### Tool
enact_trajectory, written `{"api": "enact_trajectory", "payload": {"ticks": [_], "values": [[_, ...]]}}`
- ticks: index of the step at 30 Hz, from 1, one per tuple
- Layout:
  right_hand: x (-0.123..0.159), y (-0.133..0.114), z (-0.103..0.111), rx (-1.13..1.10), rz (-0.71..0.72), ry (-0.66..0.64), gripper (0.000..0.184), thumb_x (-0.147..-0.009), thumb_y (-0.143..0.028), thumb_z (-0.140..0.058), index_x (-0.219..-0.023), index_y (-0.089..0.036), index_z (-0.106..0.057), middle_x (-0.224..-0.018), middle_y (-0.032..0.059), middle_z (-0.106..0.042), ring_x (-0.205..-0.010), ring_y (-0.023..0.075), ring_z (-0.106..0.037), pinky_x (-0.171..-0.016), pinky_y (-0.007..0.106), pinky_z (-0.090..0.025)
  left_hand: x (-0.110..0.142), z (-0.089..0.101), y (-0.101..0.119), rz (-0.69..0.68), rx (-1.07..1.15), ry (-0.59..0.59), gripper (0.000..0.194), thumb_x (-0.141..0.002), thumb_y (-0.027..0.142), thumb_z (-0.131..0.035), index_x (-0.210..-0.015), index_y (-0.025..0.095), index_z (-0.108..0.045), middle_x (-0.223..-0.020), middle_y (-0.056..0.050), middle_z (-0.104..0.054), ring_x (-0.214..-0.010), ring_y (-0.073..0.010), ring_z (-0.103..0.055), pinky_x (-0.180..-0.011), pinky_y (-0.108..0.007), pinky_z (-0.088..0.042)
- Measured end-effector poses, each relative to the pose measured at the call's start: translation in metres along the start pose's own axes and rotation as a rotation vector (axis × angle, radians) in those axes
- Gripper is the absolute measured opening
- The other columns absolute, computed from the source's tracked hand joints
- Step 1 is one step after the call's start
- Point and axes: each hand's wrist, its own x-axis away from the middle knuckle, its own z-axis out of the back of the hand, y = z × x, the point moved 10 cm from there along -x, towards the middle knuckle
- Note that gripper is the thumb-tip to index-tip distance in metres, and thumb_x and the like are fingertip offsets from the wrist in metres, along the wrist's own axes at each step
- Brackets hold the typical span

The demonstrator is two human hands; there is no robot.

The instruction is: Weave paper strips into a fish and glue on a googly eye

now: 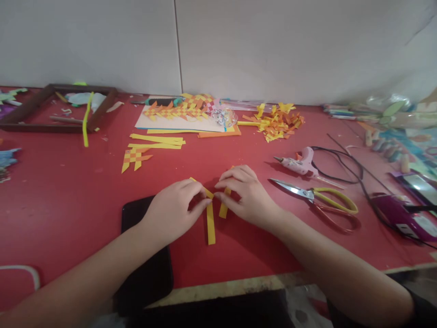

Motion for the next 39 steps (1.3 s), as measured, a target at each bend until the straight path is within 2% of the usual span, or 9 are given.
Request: {"api": "enact_trajectory", "payload": {"ticks": [5, 9, 11, 15, 21, 25, 32, 36, 39], "values": [[-0.003, -0.006, -0.02, 0.059, -0.005, -0.088, 0.023, -0.094, -0.028, -0.059, -0.111, -0.022, -0.073, -0.112, 0.0095, -0.068, -0.104, 0.0254, -0.053, -0.092, 0.043, -0.042, 0.002, -0.007, 0.011, -0.113, -0.053, -0.102, 0.015, -0.087, 0.03, -0.063, -0.079, 0.021, -0.055, -0.078, -0.001, -0.062, -0.077, -0.0205, -0.056, -0.066, -0.032, -0.039], [-0.003, -0.014, -0.015, 0.129, 0.066, -0.103, 0.026, -0.094, -0.023, -0.054, -0.103, -0.026, -0.077, -0.128, 0.0071, -0.065, -0.114, 0.0299, -0.048, -0.095, 0.049, -0.038, 0.005, -0.008, 0.013, -0.157, -0.068, -0.105, 0.007, -0.086, 0.021, -0.058, -0.08, 0.021, -0.054, -0.079, -0.001, -0.062, -0.077, -0.021, -0.055, -0.066, -0.032, -0.04], [-0.001, -0.014, -0.007, 0.117, 0.065, -0.083, 0.023, -0.094, -0.027, -0.056, -0.097, -0.025, -0.078, -0.124, 0.0071, -0.068, -0.113, 0.0295, -0.051, -0.095, 0.049, -0.038, 0.004, -0.008, 0.009, -0.136, -0.09, -0.095, 0.006, -0.087, 0.022, -0.057, -0.081, 0.021, -0.056, -0.08, -0.002, -0.061, -0.077, -0.0219, -0.055, -0.067, -0.033, -0.04], [0.002, -0.02, 0.0, -0.065, 0.133, -0.108, 0.019, -0.093, -0.027, -0.058, -0.09, -0.024, -0.077, -0.098, 0.0038, -0.077, -0.099, 0.0222, -0.065, -0.097, 0.045, -0.04, 0.001, -0.005, 0.004, -0.133, -0.133, -0.078, 0.009, -0.091, 0.026, -0.055, -0.089, 0.018, -0.06, -0.085, -0.005, -0.061, -0.082, -0.024, -0.055, -0.072, -0.037, -0.043], [0.004, -0.013, -0.004, -0.035, 0.172, -0.159, 0.031, -0.099, -0.015, -0.045, -0.117, -0.022, -0.069, -0.116, 0.0053, -0.074, -0.119, 0.0208, -0.061, -0.098, 0.04, -0.042, 0.0, -0.004, 0.008, -0.208, -0.163, -0.054, 0.014, -0.094, 0.02, -0.05, -0.098, 0.016, -0.063, -0.091, -0.007, -0.062, -0.087, -0.0253, -0.055, -0.077, -0.039, -0.044], [0.004, -0.011, -0.01, 0.002, 0.176, -0.157, 0.031, -0.096, -0.013, -0.048, -0.117, -0.02, -0.069, -0.107, 0.009, -0.074, -0.108, 0.0209, -0.063, -0.093, 0.038, -0.043, 0.002, -0.005, 0.01, -0.211, -0.175, -0.043, 0.01, -0.094, 0.021, -0.052, -0.094, 0.016, -0.061, -0.089, -0.007, -0.061, -0.085, -0.0248, -0.054, -0.074, -0.038, -0.044], [0.005, -0.01, -0.011, -0.028, 0.106, -0.16, 0.032, -0.089, -0.02, -0.06, -0.12, -0.021, -0.068, -0.093, 0.0084, -0.069, -0.095, 0.022, -0.06, -0.089, 0.038, -0.046, 0.002, -0.004, 0.011, -0.225, -0.209, -0.009, 0.005, -0.091, 0.018, -0.051, -0.088, 0.018, -0.054, -0.086, -0.006, -0.059, -0.081, -0.0232, -0.052, -0.072, -0.037, -0.044], [0.005, -0.012, -0.011, -0.097, 0.099, -0.179, 0.029, -0.09, -0.024, -0.064, -0.118, -0.021, -0.068, -0.092, 0.0077, -0.069, -0.092, 0.0217, -0.06, -0.088, 0.039, -0.047, 0.003, -0.002, 0.015, -0.248, -0.221, 0.024, 0.007, -0.088, 0.015, -0.05, -0.082, 0.019, -0.05, -0.083, -0.005, -0.057, -0.077, -0.0216, -0.049, -0.069, -0.036, -0.042], [0.005, -0.009, -0.01, -0.102, 0.074, -0.171, 0.028, -0.09, -0.026, -0.065, -0.118, -0.023, -0.067, -0.097, 0.0074, -0.071, -0.099, 0.023, -0.06, -0.092, 0.041, -0.047, 0.002, -0.003, 0.015, -0.251, -0.198, 0.017, 0.007, -0.088, 0.015, -0.049, -0.083, 0.019, -0.05, -0.085, -0.005, -0.058, -0.078, -0.0213, -0.05, -0.07, -0.035, -0.044]]}}
